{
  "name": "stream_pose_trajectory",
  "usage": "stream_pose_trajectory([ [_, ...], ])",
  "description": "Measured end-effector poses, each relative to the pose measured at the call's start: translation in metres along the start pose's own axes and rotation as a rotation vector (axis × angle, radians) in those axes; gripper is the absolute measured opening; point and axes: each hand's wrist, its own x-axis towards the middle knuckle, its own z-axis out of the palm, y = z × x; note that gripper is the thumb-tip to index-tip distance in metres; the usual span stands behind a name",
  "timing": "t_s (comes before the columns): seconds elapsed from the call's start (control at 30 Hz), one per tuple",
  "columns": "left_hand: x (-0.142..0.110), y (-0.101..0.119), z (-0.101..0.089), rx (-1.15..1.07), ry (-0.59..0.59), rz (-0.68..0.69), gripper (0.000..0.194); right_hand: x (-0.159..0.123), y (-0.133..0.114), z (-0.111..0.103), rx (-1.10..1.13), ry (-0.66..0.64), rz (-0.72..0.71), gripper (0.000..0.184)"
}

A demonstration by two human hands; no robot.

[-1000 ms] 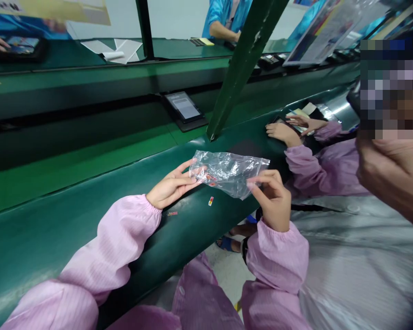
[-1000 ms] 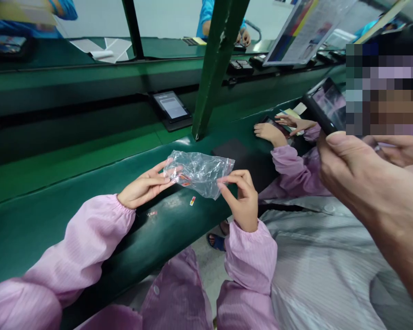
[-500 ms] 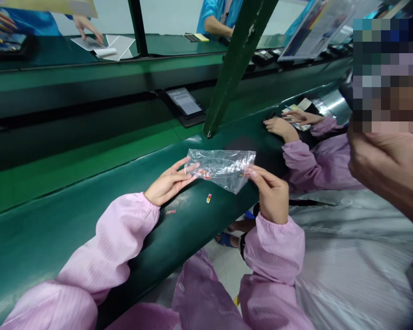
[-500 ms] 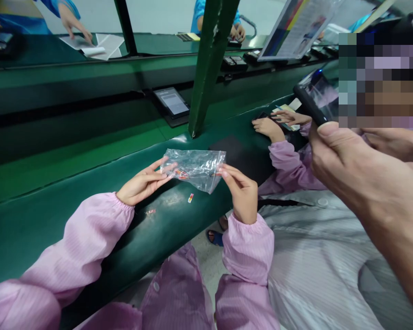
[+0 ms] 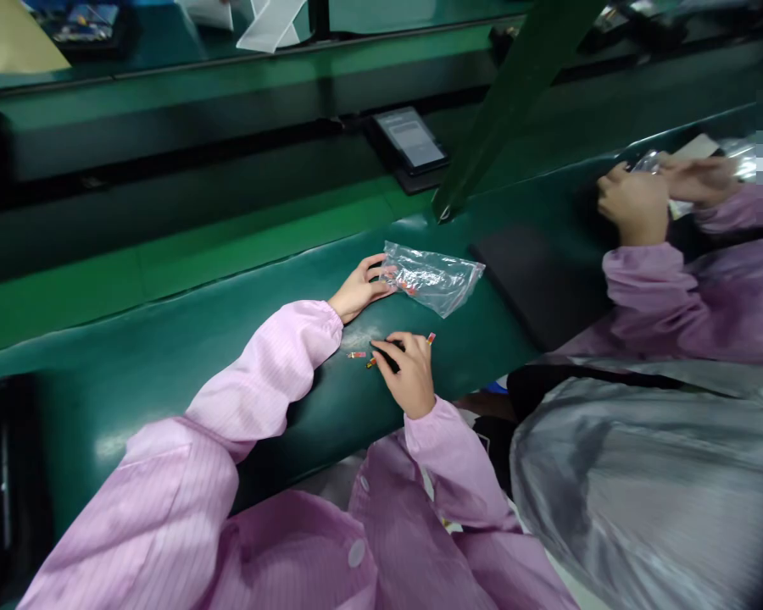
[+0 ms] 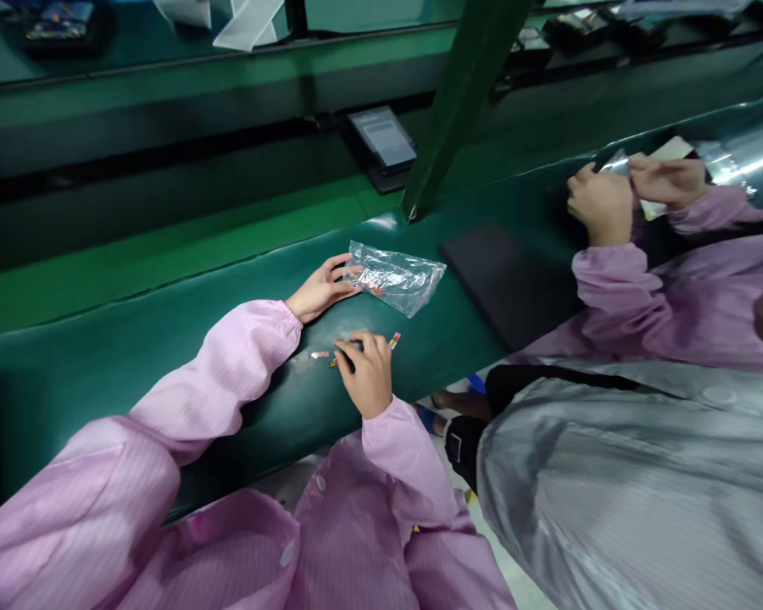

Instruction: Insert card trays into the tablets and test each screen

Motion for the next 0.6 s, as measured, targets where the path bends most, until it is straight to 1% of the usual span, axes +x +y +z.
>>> stream_pose_trajectory([
  [0.03, 0.0, -0.001, -0.002, 0.027, -0.009, 0.014, 0.065, 0.003, 0.0, 0.001, -0.062, -0.005, -0.02, 0.021],
  [0.07, 0.001, -0.001, -0.003, 0.051, -0.021, 0.026, 0.064, 0.007, -0.001, 0.0, -0.131, -0.043, -0.055, 0.021],
  [0.17, 0.003, -0.003, -0.006, 0.091, -0.054, 0.052, 0.062, 0.017, -0.008, 0.001, -0.297, -0.248, -0.165, 0.018],
  [0.2, 0.004, -0.003, -0.008, 0.09, -0.061, 0.056, 0.061, 0.021, -0.011, 0.002, -0.313, -0.301, -0.176, 0.016],
  [0.27, 0.005, -0.004, -0.01, 0.072, -0.075, 0.057, 0.059, 0.026, -0.012, 0.005, -0.314, -0.353, -0.172, 0.009],
  [0.37, 0.006, -0.004, -0.012, 0.033, -0.092, 0.053, 0.057, 0.029, -0.003, 0.002, -0.287, -0.369, -0.141, 0.008],
  [0.5, 0.007, -0.006, -0.014, 0.015, -0.097, 0.057, 0.056, 0.023, 0.011, -0.014, -0.268, -0.309, -0.057, 0.008],
  [0.57, 0.008, -0.007, -0.015, 0.017, -0.096, 0.06, 0.055, 0.022, 0.009, -0.019, -0.266, -0.297, -0.052, 0.017],
  [0.6, 0.008, -0.007, -0.015, 0.019, -0.093, 0.061, 0.055, 0.023, 0.007, -0.019, -0.265, -0.315, -0.068, 0.022],
])
